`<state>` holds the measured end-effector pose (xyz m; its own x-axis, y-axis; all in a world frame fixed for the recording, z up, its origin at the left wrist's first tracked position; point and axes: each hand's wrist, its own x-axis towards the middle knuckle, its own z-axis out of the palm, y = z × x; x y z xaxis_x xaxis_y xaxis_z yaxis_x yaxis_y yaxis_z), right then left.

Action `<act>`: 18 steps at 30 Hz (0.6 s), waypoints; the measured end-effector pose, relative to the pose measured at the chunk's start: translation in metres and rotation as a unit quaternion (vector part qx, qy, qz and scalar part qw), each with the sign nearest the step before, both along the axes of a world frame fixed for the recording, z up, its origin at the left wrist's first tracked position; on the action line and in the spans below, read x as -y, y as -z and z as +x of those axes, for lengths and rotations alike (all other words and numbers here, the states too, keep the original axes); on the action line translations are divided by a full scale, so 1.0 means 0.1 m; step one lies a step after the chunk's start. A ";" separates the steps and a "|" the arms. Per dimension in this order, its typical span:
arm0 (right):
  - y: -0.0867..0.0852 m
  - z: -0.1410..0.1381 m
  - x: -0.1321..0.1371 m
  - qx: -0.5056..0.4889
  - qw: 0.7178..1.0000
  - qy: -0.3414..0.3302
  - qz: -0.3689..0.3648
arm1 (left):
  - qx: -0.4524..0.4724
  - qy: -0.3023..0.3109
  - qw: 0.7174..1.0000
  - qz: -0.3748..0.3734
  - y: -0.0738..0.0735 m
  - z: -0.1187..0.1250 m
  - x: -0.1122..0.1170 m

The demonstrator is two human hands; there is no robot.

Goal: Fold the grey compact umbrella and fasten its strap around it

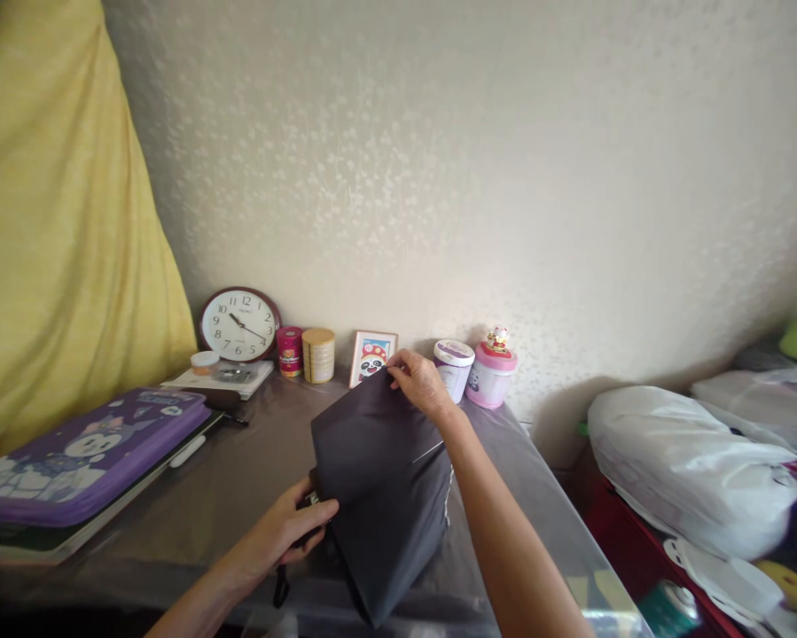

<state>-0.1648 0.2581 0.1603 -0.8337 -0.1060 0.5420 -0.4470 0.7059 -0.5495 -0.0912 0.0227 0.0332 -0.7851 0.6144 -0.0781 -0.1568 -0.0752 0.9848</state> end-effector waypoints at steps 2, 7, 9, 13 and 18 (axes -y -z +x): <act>0.07 0.01 -0.01 0.019 0.998 0.011 0.055 | 0.014 -0.016 1.000 -0.007 -0.04 0.02 -0.01; 0.14 0.21 0.04 0.012 0.977 -0.007 0.211 | 0.040 -0.044 0.998 -0.006 -0.17 0.05 -0.02; 0.14 0.27 0.02 0.013 0.970 -0.009 0.241 | 0.044 -0.054 0.998 0.008 -0.19 0.04 -0.01; 0.18 0.30 -0.18 -0.056 0.983 0.116 0.133 | 0.042 -0.045 0.997 0.042 -0.16 0.01 0.04; 0.35 0.45 -0.38 0.056 0.976 0.126 -0.166 | 0.047 -0.021 0.995 0.081 -0.09 -0.03 0.10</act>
